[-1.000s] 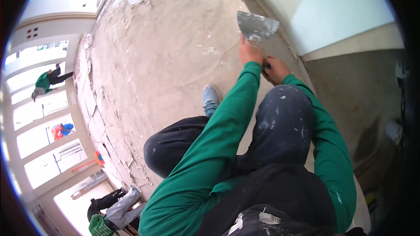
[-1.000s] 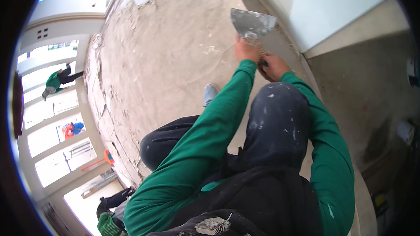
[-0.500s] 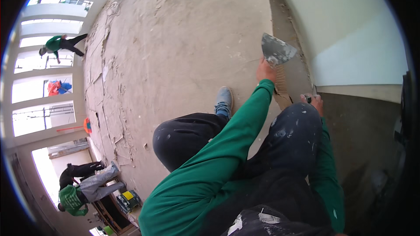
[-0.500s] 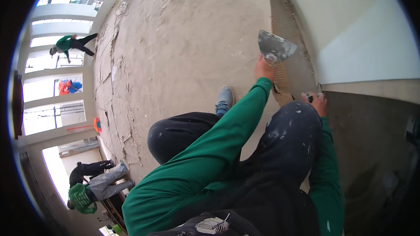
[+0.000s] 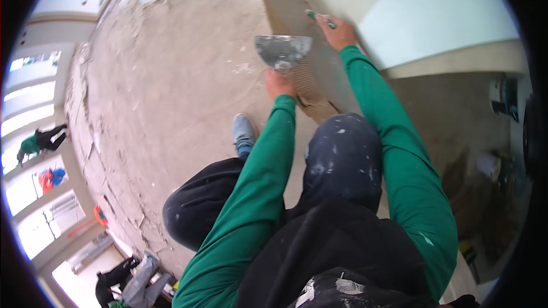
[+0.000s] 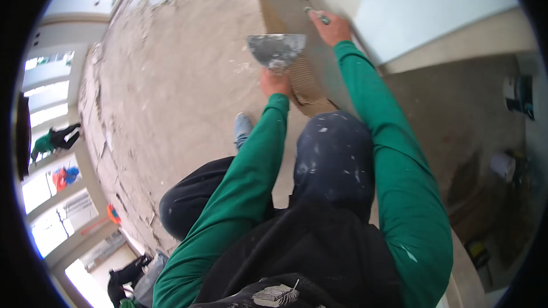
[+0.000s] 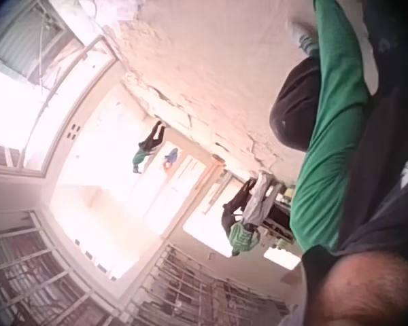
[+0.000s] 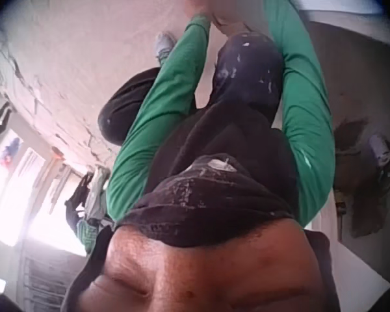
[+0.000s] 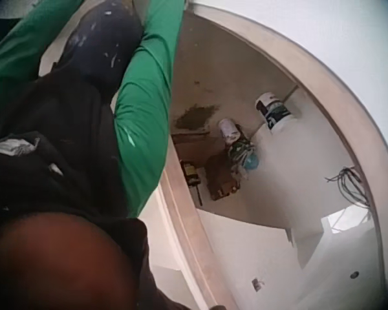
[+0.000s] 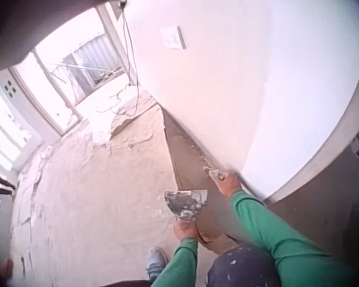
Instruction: The person applies plaster to the wall-floor junction using a trowel and a hawk. They scoop plaster from the hawk and spread it along the base of the wall, smoothing the surface. The person moves along the wall, repeating the application process in different sections.
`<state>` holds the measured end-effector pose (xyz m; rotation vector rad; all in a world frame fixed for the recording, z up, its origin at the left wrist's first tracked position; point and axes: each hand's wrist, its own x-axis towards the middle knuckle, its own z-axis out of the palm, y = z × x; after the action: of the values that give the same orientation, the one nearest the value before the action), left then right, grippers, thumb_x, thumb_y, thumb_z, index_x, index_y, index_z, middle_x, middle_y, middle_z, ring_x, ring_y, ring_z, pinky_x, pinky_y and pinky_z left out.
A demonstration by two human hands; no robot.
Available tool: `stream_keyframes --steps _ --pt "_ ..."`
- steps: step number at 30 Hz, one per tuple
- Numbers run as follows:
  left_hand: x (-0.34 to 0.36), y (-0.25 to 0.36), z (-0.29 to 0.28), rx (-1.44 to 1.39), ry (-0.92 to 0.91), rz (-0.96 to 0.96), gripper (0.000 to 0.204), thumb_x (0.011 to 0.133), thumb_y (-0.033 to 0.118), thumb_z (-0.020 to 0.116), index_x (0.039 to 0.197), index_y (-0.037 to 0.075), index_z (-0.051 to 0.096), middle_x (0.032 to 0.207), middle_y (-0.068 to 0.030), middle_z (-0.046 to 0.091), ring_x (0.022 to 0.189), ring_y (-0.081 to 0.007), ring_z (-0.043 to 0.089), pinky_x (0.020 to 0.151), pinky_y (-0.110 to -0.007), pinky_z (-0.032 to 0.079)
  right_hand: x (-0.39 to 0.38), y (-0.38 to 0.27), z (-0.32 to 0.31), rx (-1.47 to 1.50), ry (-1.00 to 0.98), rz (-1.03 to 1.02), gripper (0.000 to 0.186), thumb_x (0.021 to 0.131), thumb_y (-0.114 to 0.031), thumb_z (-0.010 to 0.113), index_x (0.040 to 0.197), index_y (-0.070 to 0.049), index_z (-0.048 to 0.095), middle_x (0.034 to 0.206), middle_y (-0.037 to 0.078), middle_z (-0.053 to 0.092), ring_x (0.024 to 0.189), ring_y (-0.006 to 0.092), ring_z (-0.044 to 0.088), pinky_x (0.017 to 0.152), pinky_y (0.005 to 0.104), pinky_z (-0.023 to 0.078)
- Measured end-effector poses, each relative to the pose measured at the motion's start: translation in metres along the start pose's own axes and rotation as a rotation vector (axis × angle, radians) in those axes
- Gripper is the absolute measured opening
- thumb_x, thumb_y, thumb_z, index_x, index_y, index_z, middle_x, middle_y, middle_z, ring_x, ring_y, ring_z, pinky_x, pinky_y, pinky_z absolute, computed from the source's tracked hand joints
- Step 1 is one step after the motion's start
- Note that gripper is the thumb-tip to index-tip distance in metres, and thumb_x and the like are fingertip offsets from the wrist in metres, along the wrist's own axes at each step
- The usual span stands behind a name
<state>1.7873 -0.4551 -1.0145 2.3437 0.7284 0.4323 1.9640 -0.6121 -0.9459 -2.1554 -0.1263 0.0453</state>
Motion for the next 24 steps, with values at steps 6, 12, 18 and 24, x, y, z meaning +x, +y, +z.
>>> stream_keyframes --steps 6,12,18,24 --pt "0.017 0.025 -0.012 -0.11 -0.033 -0.157 0.046 0.074 0.008 0.067 0.119 0.014 0.057 0.128 -0.0066 0.054 0.105 -0.0343 0.058 0.084 -0.044 0.049 0.058 0.044 0.045 -0.261 -0.166 -0.224 0.049 0.09 -0.048 0.057 0.123 -0.011 0.059 0.111 0.02 0.064 0.105 0.0386 0.059 0.088 0.0424 0.047" --pt "0.014 0.033 -0.001 -0.183 -0.029 -0.194 0.043 0.078 0.006 0.061 0.12 0.013 0.056 0.135 -0.0062 0.05 0.108 -0.0336 0.057 0.088 -0.043 0.049 0.068 0.058 0.024 -0.564 -0.281 -0.194 0.038 0.087 -0.035 0.06 0.109 -0.005 0.066 0.103 0.021 0.066 0.098 0.0406 0.06 0.085 0.0467 0.048" --pt "0.007 0.017 0.017 -0.165 0.066 -0.136 0.039 0.066 0.01 0.074 0.103 0.006 0.064 0.107 -0.0149 0.062 0.098 -0.0372 0.059 0.085 -0.044 0.048 0.005 0.01 -0.031 -0.726 -0.545 -0.089 0.038 0.079 -0.035 0.065 0.082 0.003 0.067 0.086 0.023 0.067 0.081 0.0408 0.063 0.078 0.0468 0.05" --pt "0.014 0.032 0.018 -0.067 0.009 -0.029 0.034 0.066 0.014 0.076 0.098 0.006 0.066 0.108 -0.0113 0.062 0.098 -0.0345 0.06 0.083 -0.043 0.049 0.028 0.008 -0.04 -0.402 -0.362 -0.035 0.04 0.084 -0.042 0.059 0.109 -0.013 0.07 0.095 0.018 0.068 0.087 0.035 0.064 0.082 0.0417 0.051"
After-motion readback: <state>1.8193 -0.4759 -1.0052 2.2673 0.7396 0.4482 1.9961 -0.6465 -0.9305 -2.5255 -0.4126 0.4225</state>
